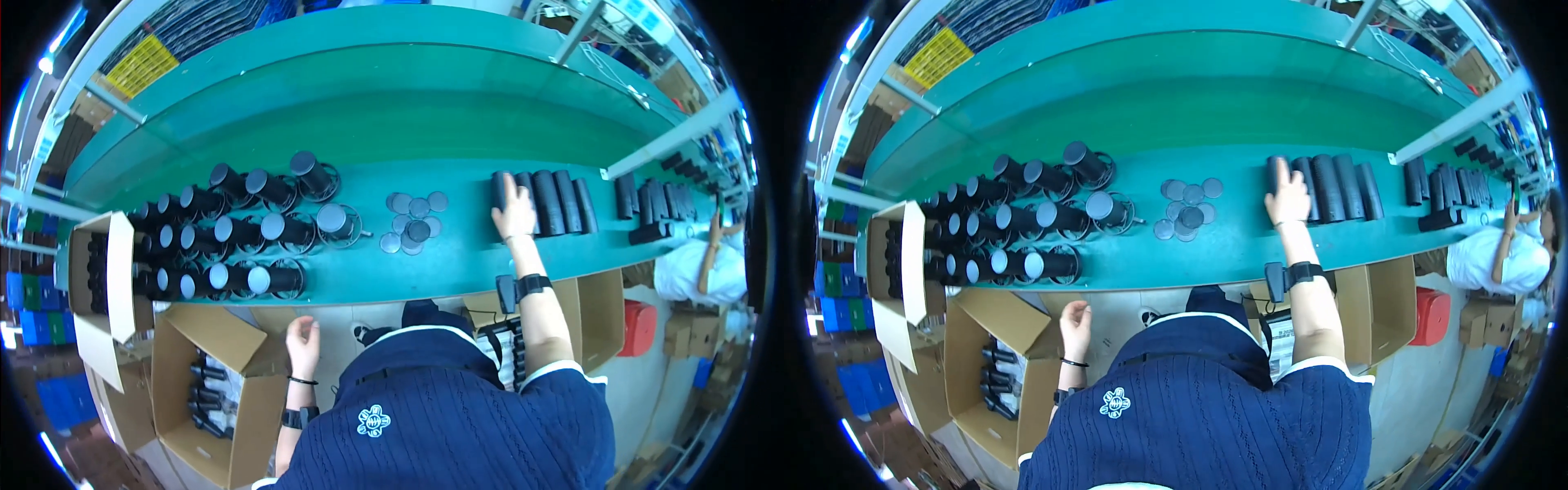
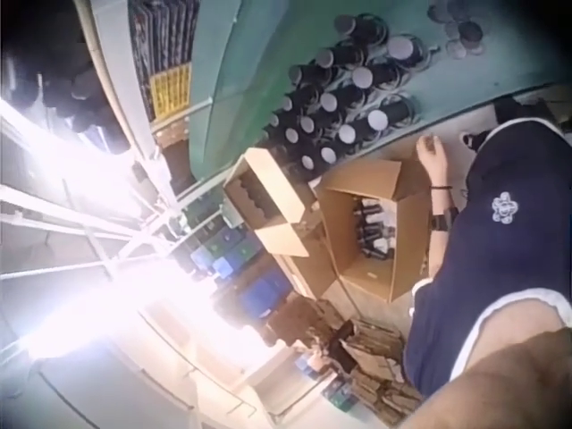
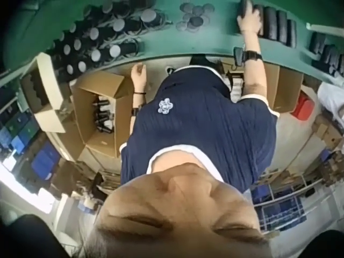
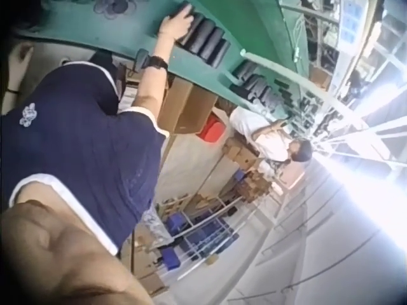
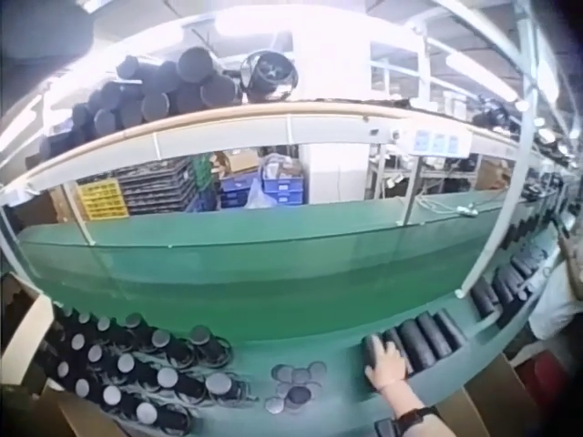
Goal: The person picks up a black cylinder and a cap, fits the cap onto the cylinder by hand, and places the assembled unit back on the table, repeating this process for several units.
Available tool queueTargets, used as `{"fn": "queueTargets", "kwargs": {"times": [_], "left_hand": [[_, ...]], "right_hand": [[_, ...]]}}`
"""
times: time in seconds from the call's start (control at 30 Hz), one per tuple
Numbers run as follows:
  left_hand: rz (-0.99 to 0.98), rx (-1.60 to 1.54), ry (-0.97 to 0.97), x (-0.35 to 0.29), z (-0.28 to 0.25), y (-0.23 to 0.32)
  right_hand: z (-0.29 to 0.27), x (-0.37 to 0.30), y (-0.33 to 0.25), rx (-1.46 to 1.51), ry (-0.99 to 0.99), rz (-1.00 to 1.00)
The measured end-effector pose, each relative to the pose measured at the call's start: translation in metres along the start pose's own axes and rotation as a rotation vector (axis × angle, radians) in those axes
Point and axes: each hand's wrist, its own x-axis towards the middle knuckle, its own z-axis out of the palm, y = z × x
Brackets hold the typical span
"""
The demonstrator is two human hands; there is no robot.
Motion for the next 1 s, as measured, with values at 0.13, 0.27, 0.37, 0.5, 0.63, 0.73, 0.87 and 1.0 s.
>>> {"fn": "queueTargets", "kwargs": {"times": [0.13, 0.27, 0.37, 0.5, 0.63, 0.73, 0.87, 1.0], "left_hand": [[0.205, -0.028, -0.345, 0.052, 0.068, 0.067], [0.137, -0.187, -0.742, 0.097, 0.161, 0.116], [-0.158, -0.200, -0.981, 0.112, 0.241, 0.150], [-0.228, -0.085, -0.890, 0.128, 0.319, 0.174], [-0.341, -0.242, -0.944, 0.125, 0.377, 0.186], [-0.331, -0.262, -0.983, 0.122, 0.400, 0.190], [-0.331, -0.233, -0.921, 0.126, 0.402, 0.195], [-0.365, -0.230, -0.942, 0.128, 0.398, 0.198]], "right_hand": [[0.037, -0.007, -0.018, -0.222, -0.045, 0.007], [0.049, -0.013, -0.016, -0.226, -0.116, 0.051], [0.036, -0.018, -0.001, -0.062, -0.036, 0.052], [-0.021, 0.009, 0.056, 0.195, 0.368, 0.057], [0.003, 0.029, 0.231, 0.147, 0.282, 0.591], [0.030, 0.031, 0.310, 0.105, 0.042, 0.785], [0.052, 0.038, 0.337, 0.670, 0.040, 0.590], [0.040, 0.044, 0.323, 0.695, -0.175, 0.412]]}}
